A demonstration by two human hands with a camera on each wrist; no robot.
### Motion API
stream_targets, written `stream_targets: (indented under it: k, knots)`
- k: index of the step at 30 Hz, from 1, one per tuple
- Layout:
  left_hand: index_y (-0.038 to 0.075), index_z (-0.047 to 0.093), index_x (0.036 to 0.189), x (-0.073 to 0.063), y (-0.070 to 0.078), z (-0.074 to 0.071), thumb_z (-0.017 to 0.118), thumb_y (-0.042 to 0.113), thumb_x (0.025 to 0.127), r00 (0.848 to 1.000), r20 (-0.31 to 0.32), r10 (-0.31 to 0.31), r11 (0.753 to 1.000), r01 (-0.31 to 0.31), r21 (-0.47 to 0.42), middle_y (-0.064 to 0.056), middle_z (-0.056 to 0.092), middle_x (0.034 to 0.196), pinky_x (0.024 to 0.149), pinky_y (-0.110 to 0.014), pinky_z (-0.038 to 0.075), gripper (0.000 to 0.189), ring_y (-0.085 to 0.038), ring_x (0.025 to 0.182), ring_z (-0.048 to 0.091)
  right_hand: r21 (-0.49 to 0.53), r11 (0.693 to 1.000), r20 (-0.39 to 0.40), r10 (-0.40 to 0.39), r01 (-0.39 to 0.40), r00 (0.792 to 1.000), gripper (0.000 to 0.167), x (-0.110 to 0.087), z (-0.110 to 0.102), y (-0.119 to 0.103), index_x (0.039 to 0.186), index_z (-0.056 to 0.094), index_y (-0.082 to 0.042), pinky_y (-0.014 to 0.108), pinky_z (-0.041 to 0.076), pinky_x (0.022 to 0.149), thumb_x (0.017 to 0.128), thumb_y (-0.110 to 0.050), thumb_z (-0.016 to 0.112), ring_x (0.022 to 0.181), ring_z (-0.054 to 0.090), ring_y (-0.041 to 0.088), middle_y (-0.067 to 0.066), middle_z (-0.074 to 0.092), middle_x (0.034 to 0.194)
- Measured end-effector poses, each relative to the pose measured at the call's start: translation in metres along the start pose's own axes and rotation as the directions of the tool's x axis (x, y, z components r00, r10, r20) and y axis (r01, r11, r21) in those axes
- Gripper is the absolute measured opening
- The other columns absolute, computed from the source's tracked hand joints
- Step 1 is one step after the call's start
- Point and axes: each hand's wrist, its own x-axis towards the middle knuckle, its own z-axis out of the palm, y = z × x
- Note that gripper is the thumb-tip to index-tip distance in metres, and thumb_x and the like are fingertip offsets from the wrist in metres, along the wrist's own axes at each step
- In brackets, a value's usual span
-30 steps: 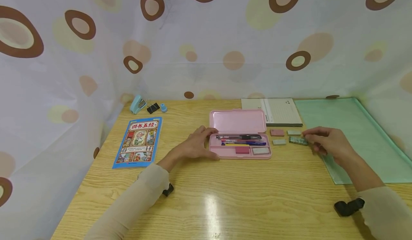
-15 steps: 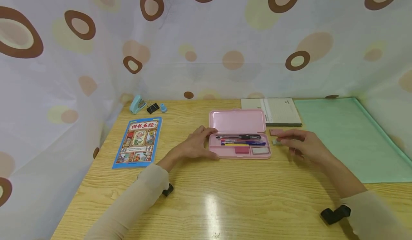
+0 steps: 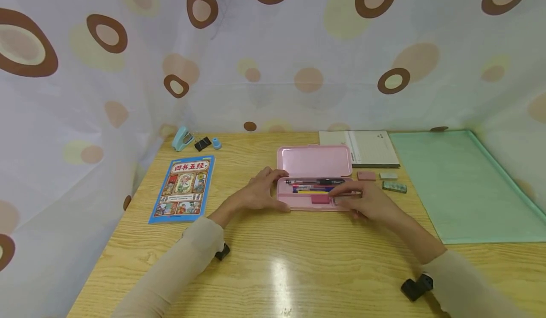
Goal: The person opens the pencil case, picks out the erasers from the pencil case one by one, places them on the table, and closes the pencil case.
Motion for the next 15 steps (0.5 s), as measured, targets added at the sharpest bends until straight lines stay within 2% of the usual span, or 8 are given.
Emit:
stream_targets:
  k: [3,5,6,8,12,15]
  knots:
    - [0.026,0.045,0.153,0.0,0.0,0.0,0.088,0.055,0.076,1.0,0.004,-0.005,1.0,0.005,0.001,0.0,0.046,0.118,0.095,-0.039,0.033,0.092,-0.019,0.107,0.046,-0.07,0.997,0.02,-0.012,0.013,1.0,0.025,0.003,0.006,-0.004,0.122,0.076,-0.013,0.029,0.037,0.042,0.099,-0.022,0.073,0.042,0.044,0.013,0.005,0.059,0.067]
    - [0.026,0.045,0.152,0.0,0.0,0.001,0.088,0.054,0.076,1.0,0.003,-0.002,1.0,0.003,-0.002,0.0,0.046,0.118,0.095,-0.039,0.033,0.092,-0.019,0.107,0.046,-0.103,0.995,0.042,-0.013,0.017,0.999,0.025,0.004,0.009,-0.006,0.123,0.076,-0.014,0.028,0.037,0.042,0.1,-0.024,0.072,0.041,0.042,0.012,0.001,0.053,0.058]
    - [0.026,0.045,0.152,-0.001,0.0,0.0,0.089,0.054,0.076,1.0,0.002,-0.002,1.0,0.002,-0.002,0.0,0.046,0.118,0.095,-0.039,0.033,0.092,-0.019,0.107,0.046,-0.111,0.994,0.051,-0.013,0.019,0.999,0.026,0.004,0.011,-0.007,0.123,0.076,-0.015,0.028,0.037,0.042,0.1,-0.024,0.072,0.041,0.041,0.012,0.0,0.049,0.052]
    - [0.026,0.045,0.152,-0.001,0.0,0.0,0.088,0.054,0.076,1.0,0.001,-0.003,1.0,0.003,-0.001,0.0,0.046,0.118,0.095,-0.04,0.033,0.092,-0.019,0.107,0.046,-0.121,0.992,0.062,-0.017,0.024,0.998,0.025,0.004,0.013,-0.009,0.124,0.075,-0.015,0.028,0.037,0.042,0.1,-0.024,0.071,0.04,0.041,0.012,-0.001,0.048,0.051]
    - [0.026,0.046,0.152,-0.001,0.002,-0.001,0.089,0.054,0.076,1.0,-0.002,-0.005,1.0,0.005,-0.001,0.0,0.046,0.118,0.095,-0.039,0.033,0.092,-0.019,0.108,0.046,-0.117,0.992,0.062,-0.031,0.038,0.998,0.022,0.005,0.016,-0.011,0.122,0.076,-0.016,0.028,0.039,0.042,0.101,-0.02,0.07,0.041,0.043,0.011,0.002,0.063,0.07]
    - [0.025,0.046,0.152,-0.001,0.002,-0.001,0.089,0.053,0.076,1.0,-0.004,-0.004,1.0,0.004,-0.005,-0.001,0.046,0.118,0.094,-0.039,0.033,0.092,-0.019,0.108,0.046,-0.113,0.993,0.058,-0.036,0.043,0.998,0.02,0.005,0.018,-0.013,0.12,0.077,-0.016,0.028,0.039,0.042,0.101,-0.017,0.07,0.041,0.043,0.011,0.004,0.065,0.073]
